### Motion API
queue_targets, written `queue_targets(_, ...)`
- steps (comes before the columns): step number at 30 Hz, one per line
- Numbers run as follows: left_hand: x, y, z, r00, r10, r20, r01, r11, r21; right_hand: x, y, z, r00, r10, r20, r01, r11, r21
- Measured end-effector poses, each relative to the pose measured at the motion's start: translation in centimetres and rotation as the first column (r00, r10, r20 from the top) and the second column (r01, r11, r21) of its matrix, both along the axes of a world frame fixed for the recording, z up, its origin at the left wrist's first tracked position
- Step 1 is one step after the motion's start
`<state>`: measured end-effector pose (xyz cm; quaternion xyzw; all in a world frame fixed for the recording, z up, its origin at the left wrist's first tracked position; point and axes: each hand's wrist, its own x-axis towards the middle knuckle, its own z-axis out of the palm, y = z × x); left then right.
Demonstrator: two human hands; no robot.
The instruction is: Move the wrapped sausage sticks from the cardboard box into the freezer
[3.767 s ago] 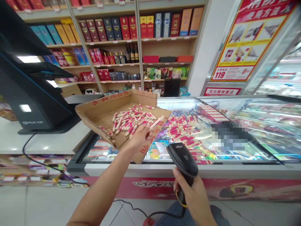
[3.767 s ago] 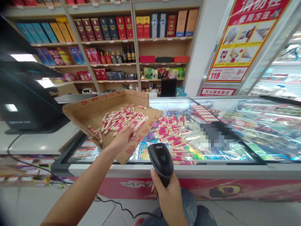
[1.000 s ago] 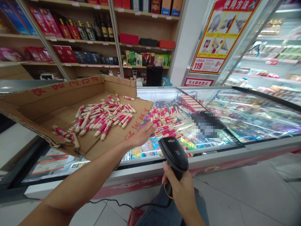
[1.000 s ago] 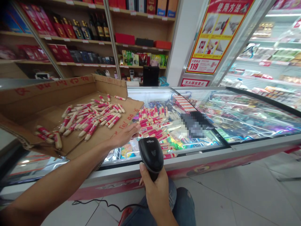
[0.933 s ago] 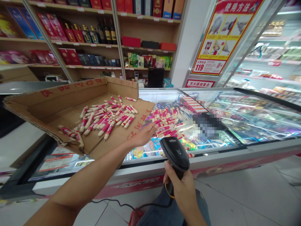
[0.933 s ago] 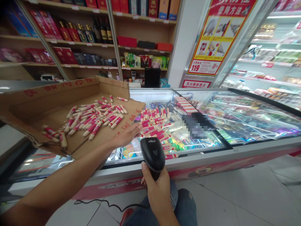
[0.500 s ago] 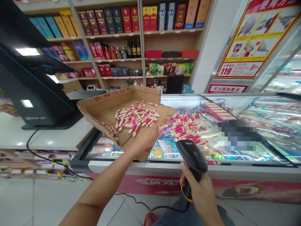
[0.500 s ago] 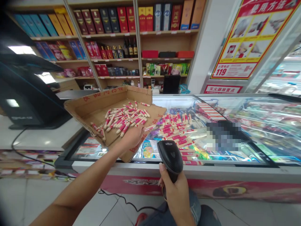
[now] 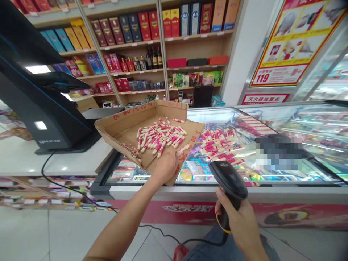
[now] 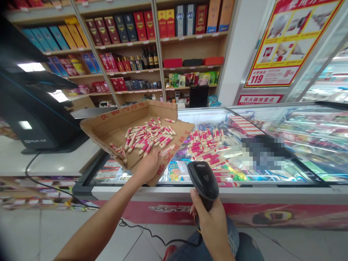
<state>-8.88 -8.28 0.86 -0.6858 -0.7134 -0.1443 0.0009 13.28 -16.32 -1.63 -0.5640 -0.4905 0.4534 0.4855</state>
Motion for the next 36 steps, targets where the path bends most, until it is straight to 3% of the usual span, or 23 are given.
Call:
queue_targets(6,6.4,4.9,1.5,0.983,-0.182,0.019,0.181,0.983,0.024,0.2,-0.2,1.2,0.999,-0.053,-0.006,0.053,0.999,-0.009)
queue_targets(12,11.1,11.6,1.3,0.976,-0.203,-0.083,0.204,0.979,0.0,1.0,-0.1,1.0,0.997,-0.074,-0.034,0.074,0.997,-0.017)
queue_targets(19,13.3,13.7,0.4,0.979,-0.183,-0.091,0.187,0.981,0.041,2.1,0.2,1.0,0.993,-0.118,-0.026,0.118,0.993,0.003)
queue_targets(23,11.9,13.1,1.2,0.981,-0.163,-0.11,0.171,0.983,0.066,2.2,0.4,0.8,0.995,-0.102,0.013,0.102,0.995,0.002)
queue_targets(29,4.8,10.1,2.4,0.974,0.017,-0.225,-0.005,0.998,0.055,2.1,0.4,0.2,0.998,-0.046,0.036,0.047,0.999,-0.024)
queue_targets(32,1.8,8.6,1.7,0.961,0.104,-0.255,-0.104,0.995,0.012,1.7,0.4,0.2,0.999,-0.046,0.019,0.046,0.999,-0.027)
queue_targets(36,0.4,7.6,0.3,0.973,0.09,-0.214,-0.108,0.991,-0.078,0.8,0.2,0.6,0.998,-0.036,-0.052,0.034,0.999,-0.038)
